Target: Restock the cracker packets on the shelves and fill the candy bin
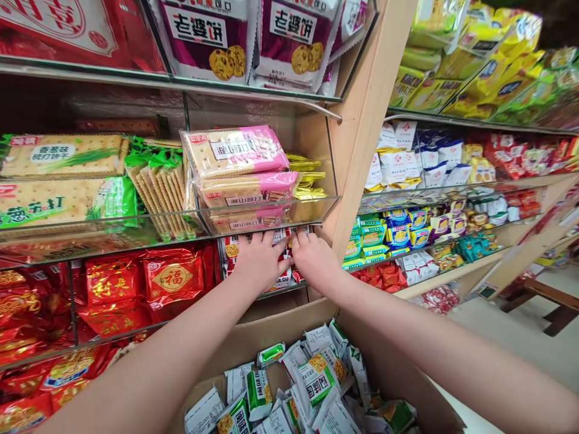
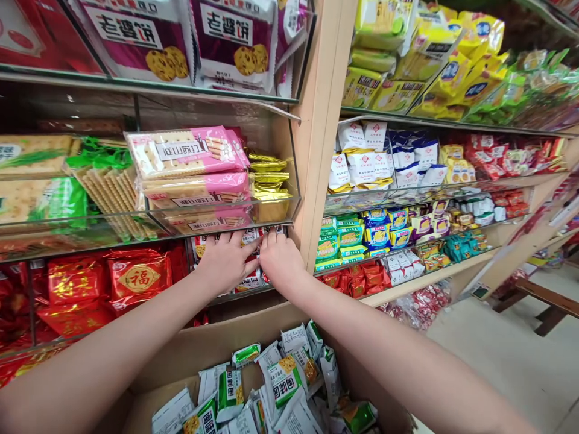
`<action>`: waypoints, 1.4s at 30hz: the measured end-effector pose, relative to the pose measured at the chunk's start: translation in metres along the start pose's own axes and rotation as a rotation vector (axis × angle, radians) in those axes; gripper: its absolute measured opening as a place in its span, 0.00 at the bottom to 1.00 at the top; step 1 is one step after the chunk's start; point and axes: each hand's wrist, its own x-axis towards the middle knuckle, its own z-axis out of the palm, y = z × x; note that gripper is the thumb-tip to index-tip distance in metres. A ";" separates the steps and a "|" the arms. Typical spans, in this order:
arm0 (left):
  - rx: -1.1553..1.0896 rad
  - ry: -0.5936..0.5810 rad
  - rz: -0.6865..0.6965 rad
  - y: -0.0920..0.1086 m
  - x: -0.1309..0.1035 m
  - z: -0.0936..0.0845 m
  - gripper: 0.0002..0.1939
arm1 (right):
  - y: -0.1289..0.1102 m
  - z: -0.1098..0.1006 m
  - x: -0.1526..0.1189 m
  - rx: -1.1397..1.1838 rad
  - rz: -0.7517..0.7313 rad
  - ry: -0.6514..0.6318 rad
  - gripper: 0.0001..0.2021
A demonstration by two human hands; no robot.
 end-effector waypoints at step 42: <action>-1.030 -0.994 -0.033 0.041 -0.200 0.036 0.26 | -0.053 0.071 -0.123 0.745 -0.258 -0.910 0.17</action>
